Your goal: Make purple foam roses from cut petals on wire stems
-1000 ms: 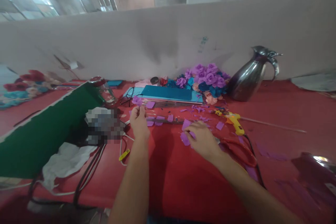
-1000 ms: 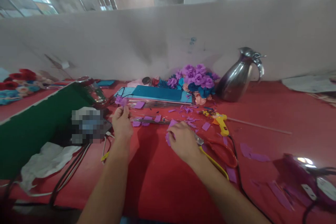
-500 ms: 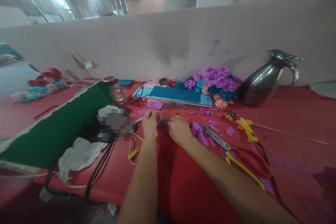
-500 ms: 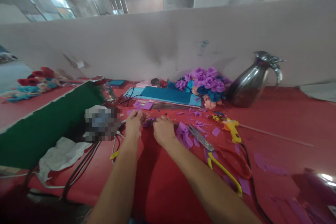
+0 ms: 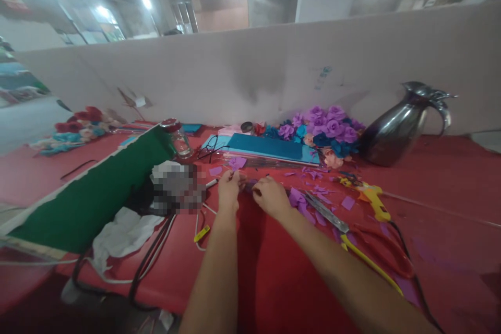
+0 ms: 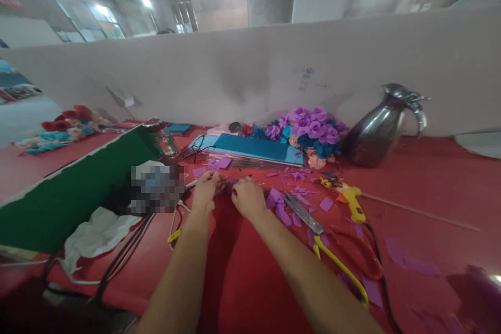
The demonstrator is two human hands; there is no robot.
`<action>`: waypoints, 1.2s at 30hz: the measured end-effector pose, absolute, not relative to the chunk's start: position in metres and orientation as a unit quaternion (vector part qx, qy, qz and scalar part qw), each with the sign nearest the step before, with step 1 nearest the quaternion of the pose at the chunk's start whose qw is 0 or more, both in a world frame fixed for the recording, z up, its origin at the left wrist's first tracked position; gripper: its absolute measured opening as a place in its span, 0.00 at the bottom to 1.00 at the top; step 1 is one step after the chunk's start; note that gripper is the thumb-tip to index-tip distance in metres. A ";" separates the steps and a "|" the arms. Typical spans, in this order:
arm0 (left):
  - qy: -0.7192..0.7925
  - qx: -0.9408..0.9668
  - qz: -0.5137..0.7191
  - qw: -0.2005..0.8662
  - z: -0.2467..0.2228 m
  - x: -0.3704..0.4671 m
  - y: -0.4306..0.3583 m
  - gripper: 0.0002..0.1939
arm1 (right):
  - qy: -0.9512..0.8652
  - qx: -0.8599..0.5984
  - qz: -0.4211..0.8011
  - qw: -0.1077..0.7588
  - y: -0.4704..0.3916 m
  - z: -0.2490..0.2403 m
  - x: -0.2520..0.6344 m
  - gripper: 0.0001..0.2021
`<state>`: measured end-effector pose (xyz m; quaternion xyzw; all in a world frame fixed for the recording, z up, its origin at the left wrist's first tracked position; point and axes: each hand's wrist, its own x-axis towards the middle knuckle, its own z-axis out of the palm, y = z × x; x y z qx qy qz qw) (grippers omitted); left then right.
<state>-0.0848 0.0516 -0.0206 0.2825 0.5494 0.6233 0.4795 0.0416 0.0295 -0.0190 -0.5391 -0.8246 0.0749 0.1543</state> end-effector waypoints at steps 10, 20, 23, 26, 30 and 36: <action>0.588 0.311 0.614 0.426 -0.016 -0.108 0.051 0.10 | -0.843 -0.504 0.069 0.173 0.025 -0.013 0.007 0.14; 0.606 0.298 0.595 0.435 -0.019 -0.110 0.053 0.09 | -0.776 -0.564 0.170 0.226 0.046 -0.028 0.006 0.10; 0.611 0.292 0.589 0.442 -0.019 -0.109 0.053 0.08 | -0.761 -0.563 0.206 0.248 0.051 -0.030 0.008 0.10; 0.611 0.290 0.587 0.445 -0.018 -0.108 0.053 0.07 | -0.747 -0.555 0.249 0.268 0.055 -0.030 0.010 0.10; 0.611 0.287 0.588 0.446 -0.018 -0.109 0.054 0.05 | -0.727 -0.538 0.308 0.294 0.059 -0.031 0.013 0.07; 0.614 0.278 0.589 0.446 -0.023 -0.109 0.057 0.04 | -0.698 -0.517 0.360 0.340 0.067 -0.035 0.017 0.05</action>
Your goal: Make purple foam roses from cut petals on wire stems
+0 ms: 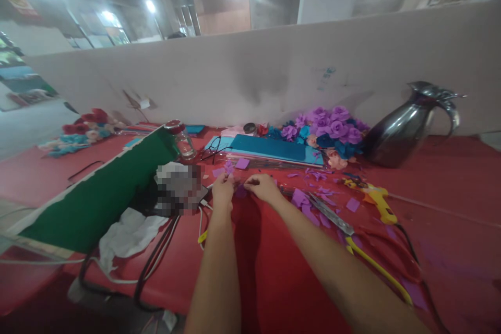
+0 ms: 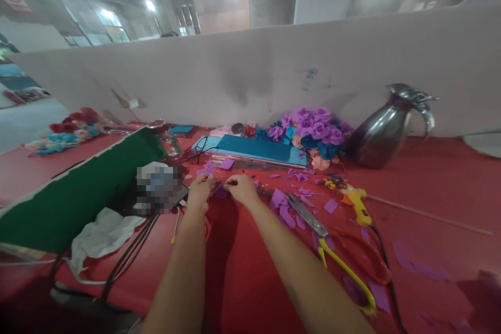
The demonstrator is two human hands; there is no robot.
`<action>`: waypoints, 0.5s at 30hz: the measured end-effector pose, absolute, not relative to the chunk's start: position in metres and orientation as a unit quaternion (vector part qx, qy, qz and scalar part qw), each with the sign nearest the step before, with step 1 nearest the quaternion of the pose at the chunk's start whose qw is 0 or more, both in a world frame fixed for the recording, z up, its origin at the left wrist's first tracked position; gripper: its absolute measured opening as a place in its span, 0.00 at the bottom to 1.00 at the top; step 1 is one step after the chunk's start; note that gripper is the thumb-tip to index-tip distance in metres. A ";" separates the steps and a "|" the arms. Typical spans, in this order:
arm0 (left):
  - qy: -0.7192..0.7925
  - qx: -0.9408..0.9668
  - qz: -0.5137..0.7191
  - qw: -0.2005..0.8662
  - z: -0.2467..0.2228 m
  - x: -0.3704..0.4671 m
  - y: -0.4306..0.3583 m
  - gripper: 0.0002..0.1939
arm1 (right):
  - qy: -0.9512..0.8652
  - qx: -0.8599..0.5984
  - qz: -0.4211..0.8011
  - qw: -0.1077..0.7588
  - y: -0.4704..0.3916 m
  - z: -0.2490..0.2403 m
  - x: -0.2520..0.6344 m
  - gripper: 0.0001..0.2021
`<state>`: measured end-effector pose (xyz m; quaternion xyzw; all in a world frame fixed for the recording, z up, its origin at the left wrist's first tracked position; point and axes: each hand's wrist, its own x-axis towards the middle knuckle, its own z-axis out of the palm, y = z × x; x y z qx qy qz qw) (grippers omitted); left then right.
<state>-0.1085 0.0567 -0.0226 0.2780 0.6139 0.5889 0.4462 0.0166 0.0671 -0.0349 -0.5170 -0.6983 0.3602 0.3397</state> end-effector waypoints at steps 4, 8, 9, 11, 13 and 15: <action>0.614 0.278 0.592 0.443 -0.024 -0.107 0.057 0.06 | -0.670 -0.514 0.364 0.393 0.069 -0.041 0.015 0.06; 0.610 0.285 0.593 0.441 -0.024 -0.107 0.056 0.06 | -0.645 -0.504 0.354 0.452 0.065 -0.044 0.012 0.05; 0.610 0.286 0.593 0.441 -0.025 -0.108 0.056 0.06 | -0.640 -0.499 0.351 0.467 0.063 -0.043 0.012 0.05; 0.610 0.289 0.592 0.441 -0.025 -0.109 0.057 0.07 | -0.623 -0.493 0.346 0.499 0.059 -0.037 0.011 0.06; 0.610 0.290 0.592 0.440 -0.025 -0.110 0.057 0.08 | -0.602 -0.490 0.341 0.530 0.055 -0.029 0.012 0.08; 0.611 0.290 0.596 0.434 -0.024 -0.110 0.057 0.08 | -0.582 -0.485 0.344 0.555 0.050 -0.020 0.017 0.09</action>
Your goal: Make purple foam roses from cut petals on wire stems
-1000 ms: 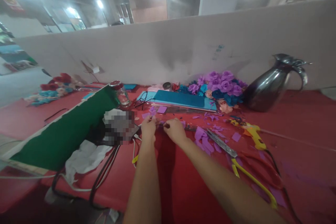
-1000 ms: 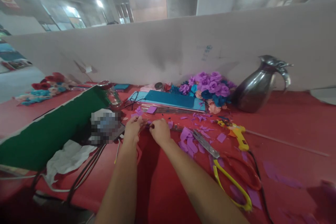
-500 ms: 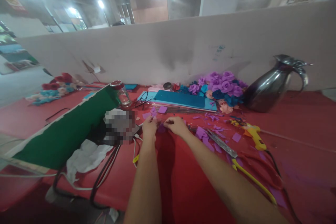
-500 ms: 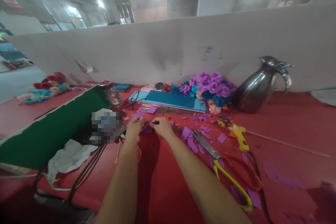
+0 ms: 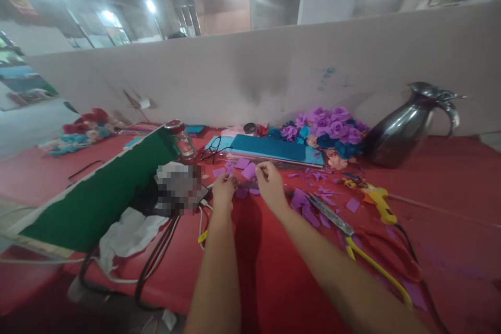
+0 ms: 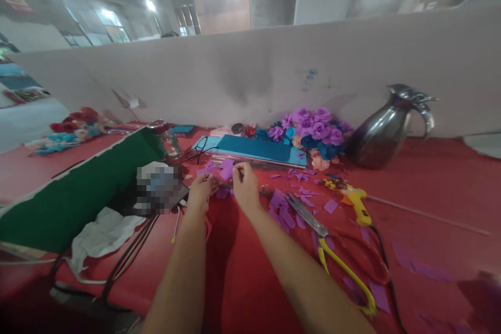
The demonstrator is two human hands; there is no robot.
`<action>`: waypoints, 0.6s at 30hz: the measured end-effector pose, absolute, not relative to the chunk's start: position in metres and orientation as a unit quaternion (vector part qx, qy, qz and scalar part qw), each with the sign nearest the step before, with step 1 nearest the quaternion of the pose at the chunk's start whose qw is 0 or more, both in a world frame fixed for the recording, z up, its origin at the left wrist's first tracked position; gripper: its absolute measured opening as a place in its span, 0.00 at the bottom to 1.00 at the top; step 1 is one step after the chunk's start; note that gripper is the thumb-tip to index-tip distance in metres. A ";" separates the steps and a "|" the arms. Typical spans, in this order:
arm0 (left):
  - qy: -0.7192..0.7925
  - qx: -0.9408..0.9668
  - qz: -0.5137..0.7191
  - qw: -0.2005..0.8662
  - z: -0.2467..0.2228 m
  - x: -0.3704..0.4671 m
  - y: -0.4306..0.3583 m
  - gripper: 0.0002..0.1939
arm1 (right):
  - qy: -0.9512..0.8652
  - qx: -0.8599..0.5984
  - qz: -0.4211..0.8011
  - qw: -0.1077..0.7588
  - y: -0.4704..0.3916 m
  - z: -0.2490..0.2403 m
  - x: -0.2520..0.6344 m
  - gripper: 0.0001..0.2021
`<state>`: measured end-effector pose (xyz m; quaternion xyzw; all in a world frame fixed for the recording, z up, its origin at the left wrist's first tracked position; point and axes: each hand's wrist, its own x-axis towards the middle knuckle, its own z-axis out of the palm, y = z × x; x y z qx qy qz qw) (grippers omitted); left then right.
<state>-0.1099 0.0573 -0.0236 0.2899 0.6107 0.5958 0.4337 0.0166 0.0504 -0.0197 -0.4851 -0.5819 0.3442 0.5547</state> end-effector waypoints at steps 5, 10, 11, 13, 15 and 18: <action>0.548 0.344 0.658 0.385 -0.008 -0.098 0.051 0.08 | -0.538 -0.464 0.418 0.567 0.023 -0.003 0.049 0.10; 0.392 0.372 0.585 0.605 0.005 -0.053 0.031 0.13 | -0.456 -0.521 0.457 0.559 -0.017 -0.008 0.103 0.16; 0.389 0.374 0.563 0.626 0.006 -0.042 0.025 0.14 | -0.437 -0.530 0.456 0.566 -0.023 -0.010 0.113 0.16; 0.399 0.393 0.513 0.651 0.006 -0.024 0.015 0.15 | -0.410 -0.536 0.453 0.582 -0.032 -0.014 0.128 0.16; 0.409 0.403 0.458 0.679 0.005 -0.010 0.005 0.16 | -0.401 -0.527 0.450 0.600 -0.035 -0.018 0.137 0.15; 0.414 0.416 0.425 0.689 0.002 0.002 -0.003 0.16 | -0.403 -0.515 0.442 0.614 -0.035 -0.022 0.140 0.12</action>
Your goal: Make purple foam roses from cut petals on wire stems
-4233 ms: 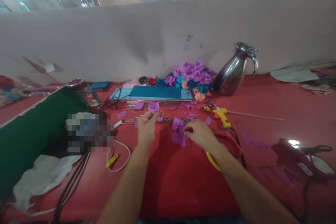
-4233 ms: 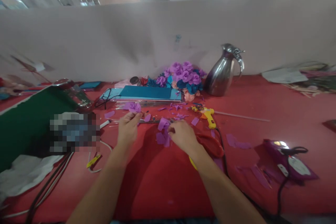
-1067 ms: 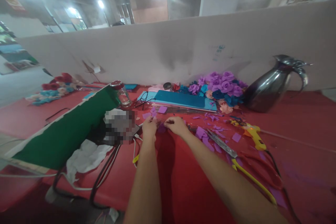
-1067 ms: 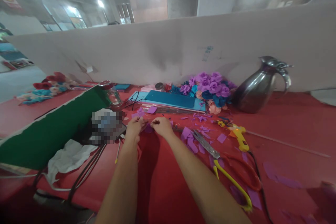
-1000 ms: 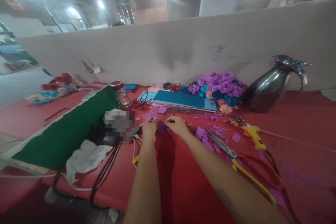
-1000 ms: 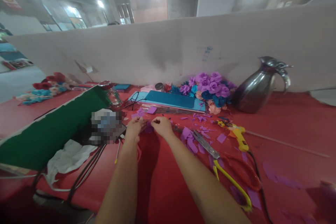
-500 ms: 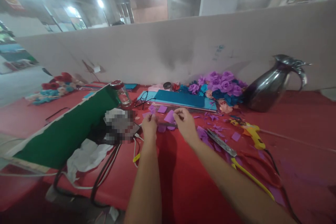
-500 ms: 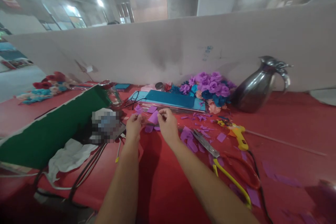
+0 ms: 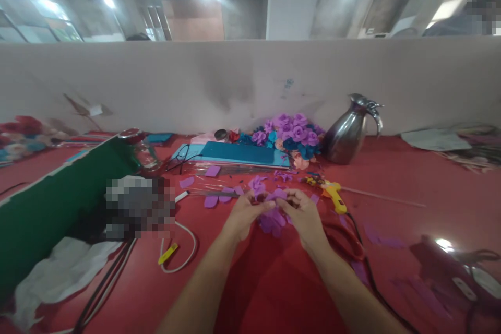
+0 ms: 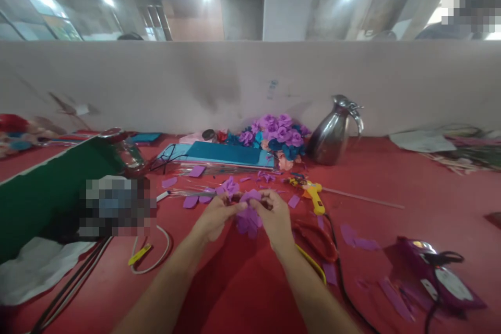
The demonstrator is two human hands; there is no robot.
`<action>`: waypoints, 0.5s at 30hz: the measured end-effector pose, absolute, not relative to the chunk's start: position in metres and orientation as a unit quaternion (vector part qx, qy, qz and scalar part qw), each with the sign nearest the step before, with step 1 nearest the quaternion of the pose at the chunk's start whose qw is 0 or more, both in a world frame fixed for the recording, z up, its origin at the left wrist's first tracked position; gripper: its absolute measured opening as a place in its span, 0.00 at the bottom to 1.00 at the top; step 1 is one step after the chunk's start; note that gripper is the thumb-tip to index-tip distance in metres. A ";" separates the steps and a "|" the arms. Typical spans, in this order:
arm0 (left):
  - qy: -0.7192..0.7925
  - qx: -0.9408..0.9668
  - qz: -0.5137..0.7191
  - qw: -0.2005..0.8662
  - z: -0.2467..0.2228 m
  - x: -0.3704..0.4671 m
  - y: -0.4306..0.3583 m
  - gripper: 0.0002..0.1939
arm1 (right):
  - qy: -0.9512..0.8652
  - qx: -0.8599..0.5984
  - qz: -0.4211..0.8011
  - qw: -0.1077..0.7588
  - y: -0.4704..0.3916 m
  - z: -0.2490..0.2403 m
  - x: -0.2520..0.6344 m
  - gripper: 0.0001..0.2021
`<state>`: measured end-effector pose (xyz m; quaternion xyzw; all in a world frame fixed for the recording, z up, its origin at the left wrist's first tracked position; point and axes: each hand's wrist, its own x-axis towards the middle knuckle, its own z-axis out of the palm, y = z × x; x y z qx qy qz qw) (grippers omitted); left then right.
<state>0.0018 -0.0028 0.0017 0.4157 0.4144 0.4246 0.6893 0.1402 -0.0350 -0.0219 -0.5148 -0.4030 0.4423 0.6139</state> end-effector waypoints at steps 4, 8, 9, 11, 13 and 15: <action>0.414 0.465 0.418 0.661 -0.001 0.000 0.000 0.08 | -0.385 -0.528 0.437 0.618 -0.033 -0.025 0.142 0.11; 0.551 0.502 0.411 0.525 -0.010 -0.021 0.017 0.06 | -0.345 -0.530 0.428 0.647 -0.032 -0.025 0.150 0.12; 0.578 0.525 0.395 0.484 -0.013 -0.028 0.021 0.07 | -0.342 -0.527 0.432 0.647 -0.032 -0.024 0.152 0.12; 0.591 0.544 0.385 0.454 -0.017 -0.038 0.029 0.08 | -0.341 -0.526 0.446 0.639 -0.032 -0.023 0.154 0.12; 0.588 0.550 0.408 0.431 -0.018 -0.042 0.033 0.10 | -0.338 -0.532 0.456 0.629 -0.032 -0.022 0.153 0.13; 0.578 0.536 0.453 0.417 -0.014 -0.040 0.032 0.11 | -0.338 -0.537 0.457 0.624 -0.031 -0.023 0.153 0.13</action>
